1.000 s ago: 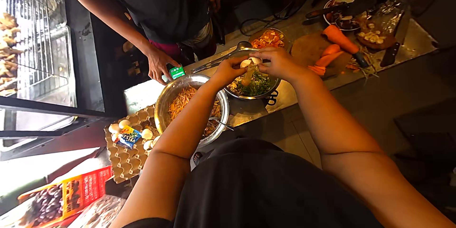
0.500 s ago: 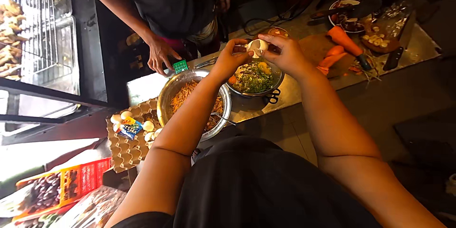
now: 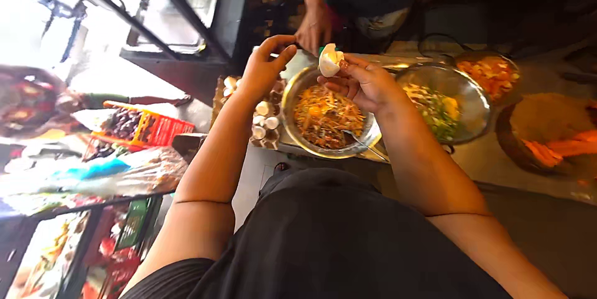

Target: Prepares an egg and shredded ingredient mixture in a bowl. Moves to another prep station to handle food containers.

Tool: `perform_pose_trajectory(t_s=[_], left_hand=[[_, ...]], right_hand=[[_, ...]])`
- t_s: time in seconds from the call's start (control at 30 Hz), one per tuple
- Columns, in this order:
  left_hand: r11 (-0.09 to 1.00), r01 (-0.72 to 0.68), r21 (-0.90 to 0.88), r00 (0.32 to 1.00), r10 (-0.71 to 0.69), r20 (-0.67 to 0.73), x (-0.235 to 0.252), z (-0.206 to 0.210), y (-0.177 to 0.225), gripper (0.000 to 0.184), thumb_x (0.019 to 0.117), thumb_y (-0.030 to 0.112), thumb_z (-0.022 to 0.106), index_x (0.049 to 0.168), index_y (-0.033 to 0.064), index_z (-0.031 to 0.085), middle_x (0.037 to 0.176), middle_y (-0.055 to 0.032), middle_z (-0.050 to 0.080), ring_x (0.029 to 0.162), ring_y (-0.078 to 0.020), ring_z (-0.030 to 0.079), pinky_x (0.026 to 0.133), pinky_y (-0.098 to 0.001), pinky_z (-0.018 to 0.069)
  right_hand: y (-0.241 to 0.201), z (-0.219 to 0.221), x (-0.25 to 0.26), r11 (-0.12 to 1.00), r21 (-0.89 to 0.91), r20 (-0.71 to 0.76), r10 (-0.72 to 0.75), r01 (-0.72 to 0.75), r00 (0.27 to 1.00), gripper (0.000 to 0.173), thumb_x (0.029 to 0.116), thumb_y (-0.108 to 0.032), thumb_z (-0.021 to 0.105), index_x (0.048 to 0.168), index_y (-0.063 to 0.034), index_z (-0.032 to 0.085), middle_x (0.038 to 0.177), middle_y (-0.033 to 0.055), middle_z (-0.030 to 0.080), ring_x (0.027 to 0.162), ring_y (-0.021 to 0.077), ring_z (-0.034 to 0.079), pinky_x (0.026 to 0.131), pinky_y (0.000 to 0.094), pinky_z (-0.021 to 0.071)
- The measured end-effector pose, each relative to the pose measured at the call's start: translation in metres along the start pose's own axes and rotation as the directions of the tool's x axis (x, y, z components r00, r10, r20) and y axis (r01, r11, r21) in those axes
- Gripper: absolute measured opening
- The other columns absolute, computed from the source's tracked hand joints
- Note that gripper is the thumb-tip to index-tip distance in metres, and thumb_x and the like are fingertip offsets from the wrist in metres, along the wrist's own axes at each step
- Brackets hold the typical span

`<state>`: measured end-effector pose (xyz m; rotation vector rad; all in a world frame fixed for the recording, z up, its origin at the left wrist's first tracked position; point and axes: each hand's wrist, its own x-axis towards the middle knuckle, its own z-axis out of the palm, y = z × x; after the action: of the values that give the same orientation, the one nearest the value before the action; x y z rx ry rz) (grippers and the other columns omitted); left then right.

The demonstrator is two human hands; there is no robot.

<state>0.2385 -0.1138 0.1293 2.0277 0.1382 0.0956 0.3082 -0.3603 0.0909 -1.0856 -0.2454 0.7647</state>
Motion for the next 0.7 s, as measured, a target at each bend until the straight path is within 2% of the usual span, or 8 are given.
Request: perform_pose_trajectory(t_s=[0.1, 0.17, 0.27, 0.37, 0.43, 0.5, 0.6, 0.7], left_hand=[[0.988, 0.151, -0.021, 0.972, -0.153, -0.18, -0.046, -0.072, -0.047, 0.041, 0.1051, 0.033, 0.057, 0.14, 0.0112, 0.057, 0.118, -0.0094, 0.065, 0.092, -0.0155, 0.065, 0.077, -0.0351, 0.0555], [0.969, 0.242, -0.054, 0.935, -0.248, -0.252, -0.076, -0.103, -0.081, 0.041, 0.1055, 0.032, 0.057, 0.139, 0.0092, 0.057, 0.119, -0.0113, 0.065, 0.092, -0.0159, 0.065, 0.078, -0.0359, 0.0554], [0.929, 0.346, -0.134, 0.878, -0.37, -0.304, -0.113, -0.126, -0.131, 0.039, 0.106, 0.029, 0.056, 0.138, 0.0075, 0.058, 0.117, -0.0135, 0.066, 0.092, -0.0186, 0.065, 0.08, -0.0396, 0.0557], [0.886, 0.406, -0.223, 0.824, -0.461, -0.33, -0.135, -0.132, -0.175, 0.039, 0.105, 0.026, 0.058, 0.138, 0.0042, 0.058, 0.117, -0.0161, 0.068, 0.095, -0.0219, 0.067, 0.082, -0.0423, 0.0562], [0.879, 0.428, -0.212, 0.814, -0.476, -0.333, -0.142, -0.133, -0.197, 0.038, 0.1047, 0.025, 0.059, 0.136, 0.0032, 0.059, 0.117, -0.0171, 0.068, 0.096, -0.0241, 0.068, 0.085, -0.0449, 0.0568], [0.879, 0.451, -0.154, 0.824, -0.476, -0.306, -0.143, -0.13, -0.209, 0.037, 0.1051, 0.024, 0.059, 0.134, 0.002, 0.059, 0.118, -0.0198, 0.068, 0.099, -0.0287, 0.069, 0.089, -0.0489, 0.0556], [0.89, 0.455, -0.001, 0.864, -0.442, -0.242, -0.128, -0.123, -0.229, 0.036, 0.1035, 0.023, 0.06, 0.133, 0.0026, 0.062, 0.122, -0.0197, 0.067, 0.109, -0.0319, 0.066, 0.097, -0.0508, 0.0534], [0.868, 0.467, 0.167, 0.882, -0.445, -0.156, -0.093, -0.12, -0.25, 0.04, 0.1027, 0.031, 0.06, 0.134, 0.0065, 0.064, 0.131, -0.0208, 0.062, 0.121, -0.0346, 0.061, 0.104, -0.052, 0.0497]], right_hand=[[0.034, 0.05, 0.044, 0.973, -0.185, 0.068, 0.156, -0.141, 0.985, 0.032, 0.1104, -0.015, 0.046, 0.14, -0.005, 0.052, 0.11, 0.0055, 0.07, 0.091, 0.014, 0.071, 0.084, 0.031, 0.0602], [0.061, 0.078, 0.07, 0.918, -0.342, 0.097, 0.247, -0.2, 0.964, 0.031, 0.1089, -0.014, 0.049, 0.138, -0.0033, 0.053, 0.106, 0.0057, 0.069, 0.084, 0.0117, 0.069, 0.08, 0.0299, 0.0599], [0.104, 0.104, 0.108, 0.723, -0.665, 0.096, 0.332, -0.188, 0.938, 0.036, 0.1077, -0.013, 0.052, 0.141, -0.0001, 0.055, 0.121, 0.0182, 0.067, 0.096, 0.0222, 0.07, 0.09, 0.0408, 0.0587], [0.128, 0.129, 0.13, 0.411, -0.906, 0.048, 0.328, -0.097, 0.943, 0.033, 0.1074, -0.012, 0.053, 0.137, -0.0007, 0.062, 0.126, 0.0243, 0.067, 0.112, 0.0361, 0.068, 0.1, 0.0557, 0.0522], [0.139, 0.137, 0.141, 0.202, -0.978, 0.012, 0.315, -0.055, 0.949, 0.032, 0.1052, -0.011, 0.054, 0.135, -0.0034, 0.066, 0.127, 0.0247, 0.068, 0.121, 0.042, 0.064, 0.105, 0.0634, 0.047], [0.147, 0.139, 0.15, 0.062, -0.996, -0.037, 0.328, -0.061, 0.944, 0.032, 0.1027, -0.01, 0.058, 0.133, -0.0045, 0.068, 0.126, 0.0247, 0.069, 0.122, 0.0435, 0.063, 0.105, 0.0661, 0.046], [0.145, 0.149, 0.151, -0.107, -0.992, -0.107, 0.391, -0.07, 0.914, 0.031, 0.102, -0.012, 0.06, 0.13, -0.0042, 0.07, 0.127, 0.0245, 0.068, 0.123, 0.0428, 0.063, 0.106, 0.0642, 0.0465], [0.138, 0.158, 0.157, -0.291, -0.955, -0.197, 0.464, -0.062, 0.863, 0.036, 0.1023, -0.013, 0.056, 0.136, -0.0054, 0.066, 0.138, 0.0254, 0.062, 0.133, 0.0431, 0.056, 0.111, 0.063, 0.0429]])
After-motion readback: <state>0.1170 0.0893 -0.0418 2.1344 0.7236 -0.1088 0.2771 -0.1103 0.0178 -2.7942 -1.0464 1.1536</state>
